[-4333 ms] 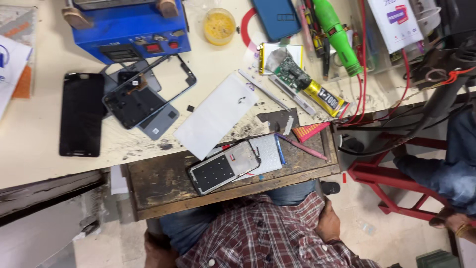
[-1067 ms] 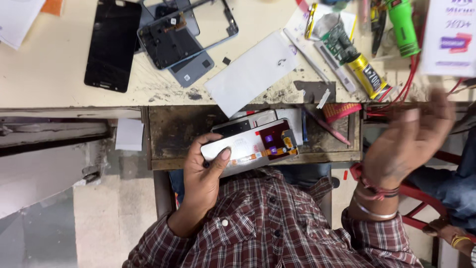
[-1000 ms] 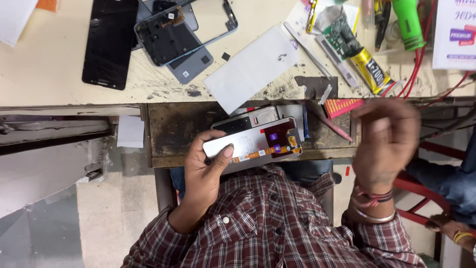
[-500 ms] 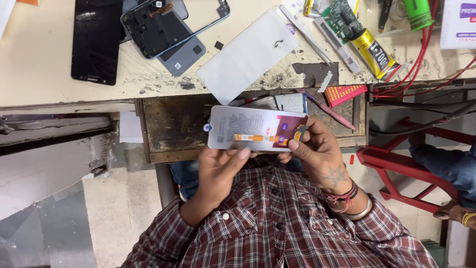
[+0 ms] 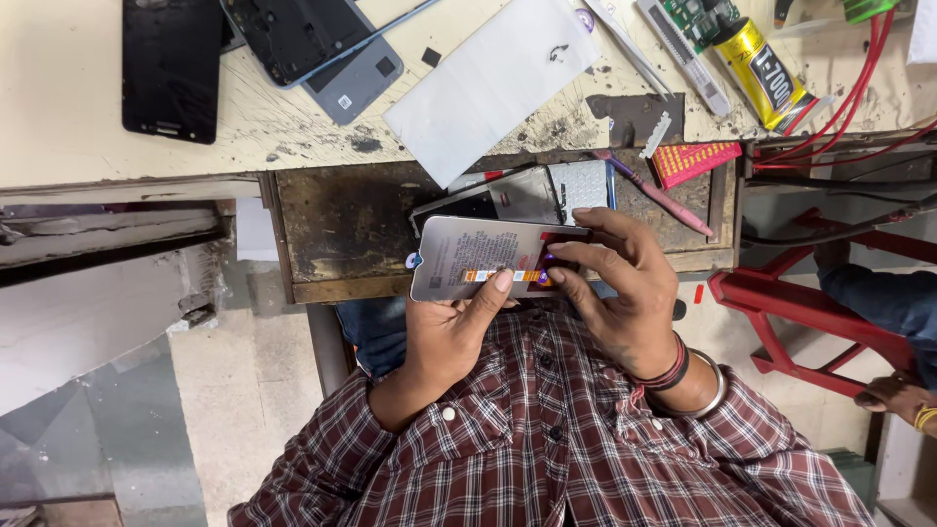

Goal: The person cleans the internal frame of a disassembled smartphone using a small brush, connects the phone battery to a power supply with red test leads to test it, then holds and presses the reassembled phone while its screen shows a boot logo. The person works at a cluttered repair bench with other phone parts and tools.

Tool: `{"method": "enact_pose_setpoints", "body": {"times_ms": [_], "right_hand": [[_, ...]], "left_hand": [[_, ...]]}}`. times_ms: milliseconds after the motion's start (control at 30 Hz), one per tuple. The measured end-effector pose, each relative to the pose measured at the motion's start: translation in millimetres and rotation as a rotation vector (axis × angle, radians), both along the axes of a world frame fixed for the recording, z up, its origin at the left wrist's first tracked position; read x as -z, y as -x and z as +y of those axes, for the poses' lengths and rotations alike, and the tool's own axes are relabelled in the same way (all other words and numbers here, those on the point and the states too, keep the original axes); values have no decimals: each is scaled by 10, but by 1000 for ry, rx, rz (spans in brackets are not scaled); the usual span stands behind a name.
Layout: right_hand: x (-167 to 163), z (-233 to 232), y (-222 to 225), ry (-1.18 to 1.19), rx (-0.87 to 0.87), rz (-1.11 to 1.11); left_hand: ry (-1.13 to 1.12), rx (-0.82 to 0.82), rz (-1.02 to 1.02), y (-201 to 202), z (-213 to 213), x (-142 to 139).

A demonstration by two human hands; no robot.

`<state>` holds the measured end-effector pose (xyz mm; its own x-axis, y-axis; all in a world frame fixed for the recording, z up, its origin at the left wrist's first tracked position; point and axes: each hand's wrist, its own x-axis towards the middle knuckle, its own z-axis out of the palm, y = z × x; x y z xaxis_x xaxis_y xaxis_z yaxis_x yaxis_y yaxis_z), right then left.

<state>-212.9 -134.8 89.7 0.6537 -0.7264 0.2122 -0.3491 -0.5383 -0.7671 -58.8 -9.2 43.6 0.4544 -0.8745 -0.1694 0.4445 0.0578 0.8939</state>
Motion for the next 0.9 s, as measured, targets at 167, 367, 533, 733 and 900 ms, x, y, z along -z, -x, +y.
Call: {"method": "enact_pose_setpoints", "body": {"times_ms": [167,367,533,733,900], "right_hand": [[50,30,-13,-55,6,-17],[33,29,-21,-50,6,-2],[9,-12,-52,-47,3,9],[-14,-39,-61,-15,-15,62],[10,-32,-57,-18,-36,116]], "left_hand": [[-35,-5,-10,6,31,29],[-14,-4,-38,14,37,45],[-10,17,-85,26,44,22],[-31,42,-152,4,57,-62],[-56,51,-207,-13,63,-105]]}}
